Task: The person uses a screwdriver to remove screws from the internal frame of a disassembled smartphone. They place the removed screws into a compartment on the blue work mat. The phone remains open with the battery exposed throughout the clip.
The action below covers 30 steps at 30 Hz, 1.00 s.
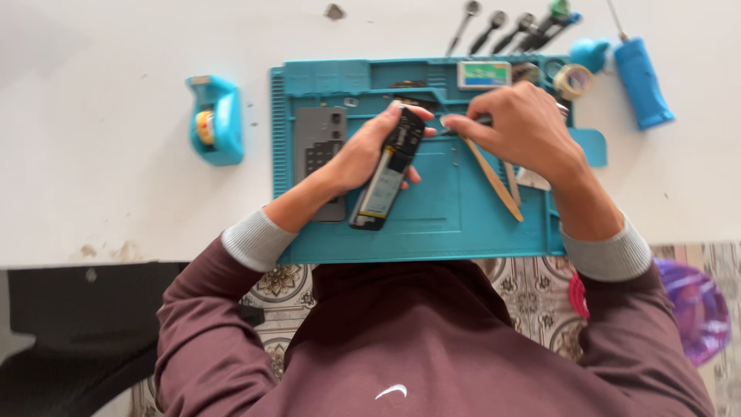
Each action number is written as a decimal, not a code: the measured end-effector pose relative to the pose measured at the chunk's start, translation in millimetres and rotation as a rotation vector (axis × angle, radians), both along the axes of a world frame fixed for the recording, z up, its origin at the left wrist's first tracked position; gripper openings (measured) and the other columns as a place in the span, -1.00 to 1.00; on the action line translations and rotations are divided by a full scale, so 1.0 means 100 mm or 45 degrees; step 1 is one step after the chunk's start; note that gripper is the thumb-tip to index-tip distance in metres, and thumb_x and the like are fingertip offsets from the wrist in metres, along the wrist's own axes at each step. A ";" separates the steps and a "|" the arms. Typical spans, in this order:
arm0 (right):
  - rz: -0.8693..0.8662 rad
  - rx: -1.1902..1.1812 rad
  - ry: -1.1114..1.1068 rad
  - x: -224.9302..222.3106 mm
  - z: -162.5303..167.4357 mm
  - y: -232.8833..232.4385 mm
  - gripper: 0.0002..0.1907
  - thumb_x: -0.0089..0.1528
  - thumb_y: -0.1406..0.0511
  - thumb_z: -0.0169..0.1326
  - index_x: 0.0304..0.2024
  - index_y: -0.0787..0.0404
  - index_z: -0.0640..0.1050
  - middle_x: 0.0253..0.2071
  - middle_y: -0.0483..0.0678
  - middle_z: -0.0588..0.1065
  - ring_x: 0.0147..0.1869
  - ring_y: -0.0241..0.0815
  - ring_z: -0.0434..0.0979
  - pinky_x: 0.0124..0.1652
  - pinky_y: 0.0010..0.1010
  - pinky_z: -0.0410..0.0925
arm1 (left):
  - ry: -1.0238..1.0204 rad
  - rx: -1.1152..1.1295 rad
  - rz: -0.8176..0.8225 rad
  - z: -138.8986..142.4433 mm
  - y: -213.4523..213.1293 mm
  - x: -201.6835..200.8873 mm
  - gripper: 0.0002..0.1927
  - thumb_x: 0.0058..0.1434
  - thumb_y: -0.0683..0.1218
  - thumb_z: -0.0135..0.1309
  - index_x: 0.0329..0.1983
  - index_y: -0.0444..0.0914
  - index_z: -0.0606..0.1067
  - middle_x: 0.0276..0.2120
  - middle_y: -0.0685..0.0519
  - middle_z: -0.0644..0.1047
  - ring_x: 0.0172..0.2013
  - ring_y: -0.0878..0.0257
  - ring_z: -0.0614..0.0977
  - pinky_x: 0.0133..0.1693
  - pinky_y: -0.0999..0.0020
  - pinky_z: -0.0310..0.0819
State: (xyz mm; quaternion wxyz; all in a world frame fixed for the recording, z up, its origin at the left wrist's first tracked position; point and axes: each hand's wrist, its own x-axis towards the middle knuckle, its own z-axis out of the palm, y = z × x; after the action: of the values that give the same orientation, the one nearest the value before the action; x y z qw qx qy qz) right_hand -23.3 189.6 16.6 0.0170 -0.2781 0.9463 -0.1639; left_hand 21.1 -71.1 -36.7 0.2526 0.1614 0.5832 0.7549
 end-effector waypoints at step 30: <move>-0.013 -0.060 0.105 -0.04 -0.02 -0.10 -0.60 0.22 -0.01 0.36 -0.31 0.20 0.72 -0.66 -0.05 0.48 -0.59 -0.24 0.51 -0.53 -0.42 0.25 | -0.012 -0.092 0.034 0.02 -0.15 0.01 -0.32 0.46 0.33 -0.50 0.33 -0.20 0.31 0.11 -0.20 0.47 -0.41 0.17 0.74 -0.44 0.40 0.68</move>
State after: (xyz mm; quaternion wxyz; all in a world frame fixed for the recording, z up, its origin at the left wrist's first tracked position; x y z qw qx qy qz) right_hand -27.1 179.2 14.1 -0.0293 -0.2802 0.9435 -0.1745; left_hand 21.8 -86.3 -34.5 0.2508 0.1407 0.6111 0.7375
